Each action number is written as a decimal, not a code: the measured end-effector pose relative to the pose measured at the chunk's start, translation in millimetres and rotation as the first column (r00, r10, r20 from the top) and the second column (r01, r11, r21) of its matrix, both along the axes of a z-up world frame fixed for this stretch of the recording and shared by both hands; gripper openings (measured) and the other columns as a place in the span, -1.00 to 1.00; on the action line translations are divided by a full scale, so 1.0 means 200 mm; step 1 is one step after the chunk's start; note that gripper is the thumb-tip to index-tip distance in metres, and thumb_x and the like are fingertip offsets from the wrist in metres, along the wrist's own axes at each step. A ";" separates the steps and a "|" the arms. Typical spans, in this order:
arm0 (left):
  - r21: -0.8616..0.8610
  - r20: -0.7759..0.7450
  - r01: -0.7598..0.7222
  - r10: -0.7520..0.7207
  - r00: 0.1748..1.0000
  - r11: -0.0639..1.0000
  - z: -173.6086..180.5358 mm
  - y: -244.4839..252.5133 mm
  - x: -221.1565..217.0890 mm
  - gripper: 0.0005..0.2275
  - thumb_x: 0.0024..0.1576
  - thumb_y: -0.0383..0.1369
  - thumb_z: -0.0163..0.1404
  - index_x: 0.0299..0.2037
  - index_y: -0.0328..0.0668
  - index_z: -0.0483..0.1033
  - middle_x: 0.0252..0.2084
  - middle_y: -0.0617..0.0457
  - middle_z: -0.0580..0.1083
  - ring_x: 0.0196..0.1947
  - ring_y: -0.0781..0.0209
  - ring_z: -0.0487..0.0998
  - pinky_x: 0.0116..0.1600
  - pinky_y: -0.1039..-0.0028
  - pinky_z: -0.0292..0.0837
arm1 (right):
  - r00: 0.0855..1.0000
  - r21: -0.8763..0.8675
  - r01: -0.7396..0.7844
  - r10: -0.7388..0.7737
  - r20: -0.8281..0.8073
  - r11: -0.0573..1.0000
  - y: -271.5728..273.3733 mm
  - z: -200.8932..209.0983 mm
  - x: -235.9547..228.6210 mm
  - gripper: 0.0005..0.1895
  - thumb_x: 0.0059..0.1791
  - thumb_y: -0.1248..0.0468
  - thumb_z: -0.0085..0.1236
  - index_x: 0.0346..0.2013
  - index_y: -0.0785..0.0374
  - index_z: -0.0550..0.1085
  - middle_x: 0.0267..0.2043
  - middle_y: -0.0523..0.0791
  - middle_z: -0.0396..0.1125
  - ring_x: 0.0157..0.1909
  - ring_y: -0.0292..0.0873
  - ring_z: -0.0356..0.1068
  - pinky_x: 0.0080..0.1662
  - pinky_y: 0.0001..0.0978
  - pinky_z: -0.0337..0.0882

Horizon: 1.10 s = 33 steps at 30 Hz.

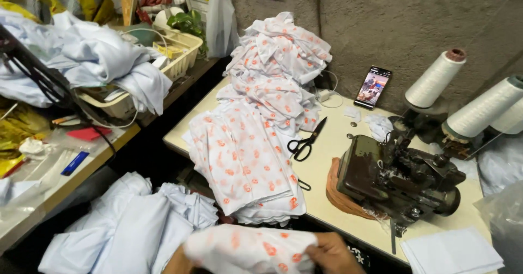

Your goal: Inspecting and stacking small pieces of patterned fabric at a sewing workstation

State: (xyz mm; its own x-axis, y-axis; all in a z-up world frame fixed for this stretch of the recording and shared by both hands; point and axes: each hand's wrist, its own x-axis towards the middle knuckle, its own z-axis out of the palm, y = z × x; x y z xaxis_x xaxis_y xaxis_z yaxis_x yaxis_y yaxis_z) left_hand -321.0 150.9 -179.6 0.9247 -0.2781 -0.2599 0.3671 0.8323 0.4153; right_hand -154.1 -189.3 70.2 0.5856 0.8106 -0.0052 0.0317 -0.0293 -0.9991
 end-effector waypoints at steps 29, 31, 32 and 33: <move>0.434 0.677 -0.900 0.647 0.352 0.035 1.98 0.38 1.00 -0.86 0.27 -0.46 -0.06 0.00 -0.25 0.45 -0.30 0.09 0.46 -0.37 0.36 0.52 -0.29 0.60 0.53 | 0.971 0.538 0.202 -0.097 -0.217 0.818 0.93 1.00 0.88 -0.50 -0.06 0.54 0.15 0.18 0.42 0.34 -0.07 0.04 0.47 -0.10 -0.04 0.54 -0.04 -0.16 0.58; 0.545 0.702 -0.832 0.601 0.384 -0.105 1.85 0.34 0.95 -0.83 0.26 -0.42 -0.03 0.00 -0.27 0.48 -0.26 -0.06 0.49 -0.28 0.23 0.52 -0.19 0.43 0.49 | 0.982 0.482 0.185 -0.146 -0.119 0.857 0.91 0.84 0.90 -0.48 -0.07 0.52 0.18 0.18 0.44 0.33 -0.09 -0.01 0.46 -0.11 -0.14 0.51 -0.06 -0.26 0.57; 0.626 0.718 -0.740 0.553 0.422 -0.248 1.78 0.31 0.93 -0.80 0.25 -0.39 0.01 0.00 -0.30 0.52 -0.21 -0.21 0.53 -0.18 0.11 0.51 -0.09 0.25 0.45 | 0.982 0.422 0.175 -0.187 -0.013 0.889 0.90 0.75 0.91 -0.47 -0.08 0.51 0.20 0.18 0.45 0.33 -0.11 -0.07 0.45 -0.13 -0.24 0.48 -0.08 -0.35 0.56; 0.628 0.715 -0.738 0.555 0.424 -0.245 1.60 0.32 0.92 -0.80 0.25 -0.39 0.01 0.00 -0.30 0.52 -0.21 -0.21 0.53 -0.18 0.11 0.51 -0.09 0.25 0.45 | 0.982 0.419 0.177 -0.188 -0.015 0.891 0.89 0.58 0.95 -0.47 -0.08 0.51 0.20 0.18 0.45 0.33 -0.11 -0.07 0.45 -0.13 -0.24 0.48 -0.08 -0.35 0.56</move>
